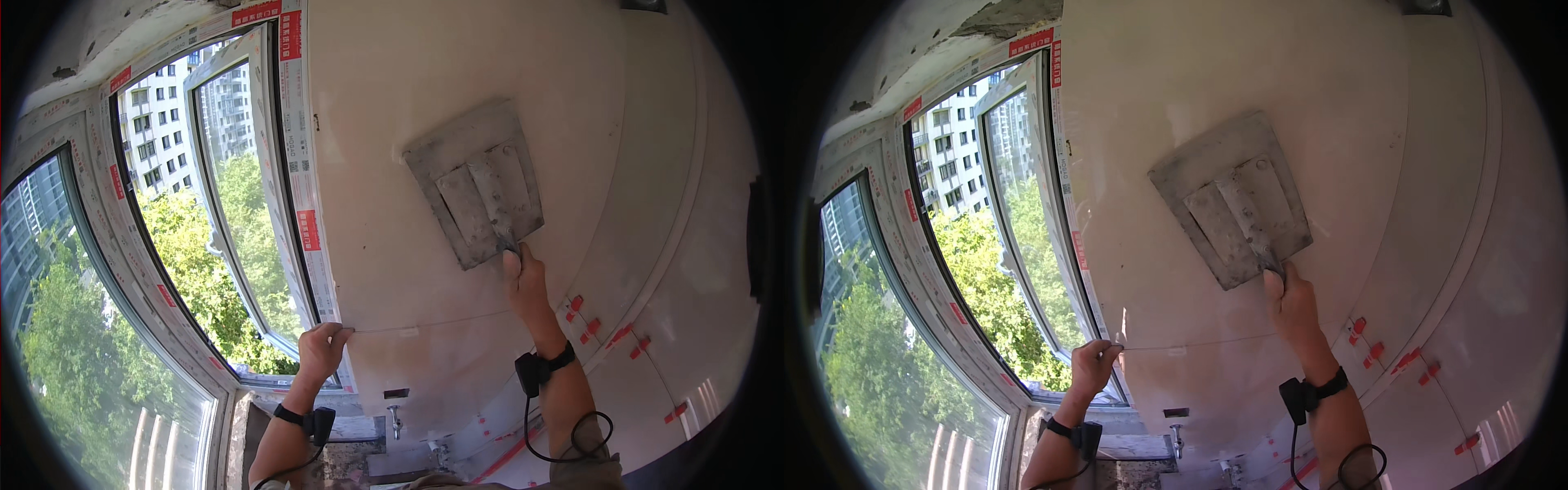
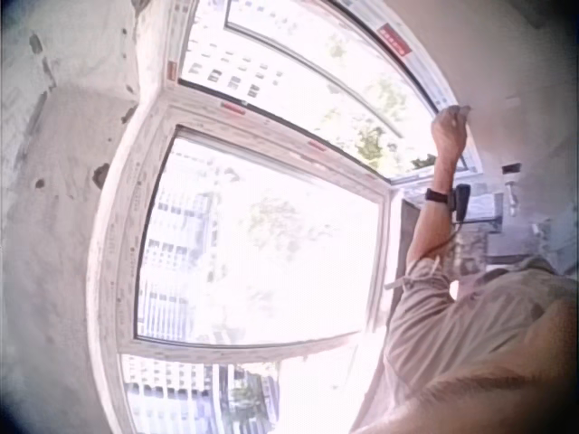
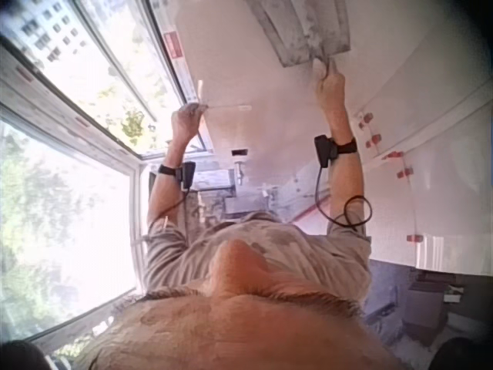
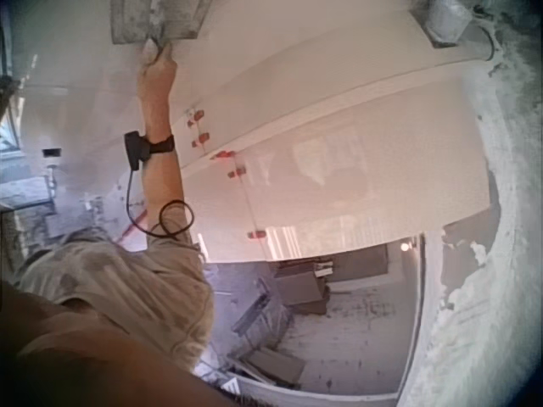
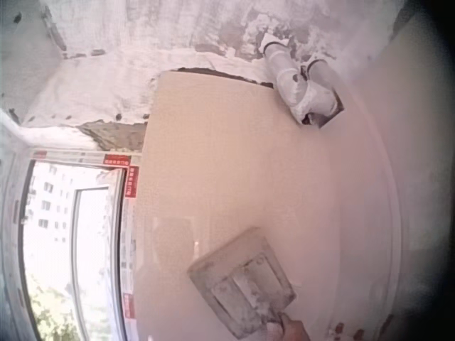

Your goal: Applying grout and installing tile spacers on a wall.

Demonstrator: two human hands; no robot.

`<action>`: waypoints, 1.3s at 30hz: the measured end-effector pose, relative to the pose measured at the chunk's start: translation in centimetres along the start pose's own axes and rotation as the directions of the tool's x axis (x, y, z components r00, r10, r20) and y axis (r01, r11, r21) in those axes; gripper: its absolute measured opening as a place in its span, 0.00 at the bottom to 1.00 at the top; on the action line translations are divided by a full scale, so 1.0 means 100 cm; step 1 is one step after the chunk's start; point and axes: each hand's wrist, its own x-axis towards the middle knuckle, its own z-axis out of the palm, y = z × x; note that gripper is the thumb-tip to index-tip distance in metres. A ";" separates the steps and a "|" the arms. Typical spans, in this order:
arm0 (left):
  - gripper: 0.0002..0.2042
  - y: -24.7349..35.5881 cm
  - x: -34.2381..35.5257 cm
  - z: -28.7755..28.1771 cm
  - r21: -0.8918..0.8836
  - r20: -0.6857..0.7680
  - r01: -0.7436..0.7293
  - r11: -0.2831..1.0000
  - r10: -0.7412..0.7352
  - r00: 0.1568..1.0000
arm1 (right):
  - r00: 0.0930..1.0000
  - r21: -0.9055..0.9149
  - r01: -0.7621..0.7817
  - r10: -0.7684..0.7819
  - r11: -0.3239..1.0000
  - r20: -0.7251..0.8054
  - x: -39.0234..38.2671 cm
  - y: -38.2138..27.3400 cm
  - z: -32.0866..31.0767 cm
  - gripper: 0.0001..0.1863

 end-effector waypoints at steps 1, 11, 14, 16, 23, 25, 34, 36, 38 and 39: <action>0.07 0.000 0.000 -0.001 0.010 0.019 0.012 1.000 -0.013 1.000 | 1.000 0.010 -0.004 0.004 1.000 0.005 -0.001 0.000 -0.001 0.28; 0.06 -0.008 -0.011 -0.012 -0.108 0.133 -0.011 0.994 0.026 0.991 | 0.991 0.079 -0.089 0.096 0.993 -0.089 0.005 0.004 -0.006 0.32; 0.06 -0.008 -0.005 -0.005 -0.058 0.106 0.024 0.998 -0.018 0.994 | 0.993 0.054 -0.029 0.034 0.998 -0.111 0.011 0.015 -0.007 0.32; 0.06 -0.013 -0.006 -0.007 -0.120 0.135 0.087 0.989 -0.070 0.988 | 0.993 0.045 -0.005 0.010 0.999 -0.120 0.009 0.015 -0.015 0.32; 0.06 0.001 -0.006 -0.006 0.049 0.122 0.005 0.999 -0.011 0.992 | 0.971 0.212 -0.075 0.119 0.974 -0.206 0.028 0.005 -0.042 0.32; 0.06 0.001 -0.008 -0.003 -0.025 0.073 0.057 0.998 -0.055 0.996 | 0.967 0.118 -0.090 0.115 0.989 -0.228 0.033 0.023 -0.046 0.32; 0.09 -0.015 -0.022 0.008 -0.171 0.053 0.152 0.973 -0.145 0.988 | 0.952 0.206 -0.244 0.274 0.948 -0.136 0.033 0.022 -0.038 0.31; 0.12 -0.010 -0.025 0.004 -0.190 0.032 0.171 0.967 -0.168 0.985 | 0.965 0.154 -0.168 0.195 0.974 -0.177 0.033 0.029 -0.040 0.30; 0.12 -0.009 -0.025 -0.001 -0.222 0.005 0.167 0.961 -0.170 0.985 | 0.963 0.191 -0.170 0.204 0.967 -0.177 0.028 0.026 -0.041 0.30; 0.12 -0.010 -0.025 -0.002 -0.253 -0.020 0.161 0.954 -0.171 0.985 | 0.960 0.228 -0.172 0.215 0.958 -0.177 0.026 0.026 -0.040 0.30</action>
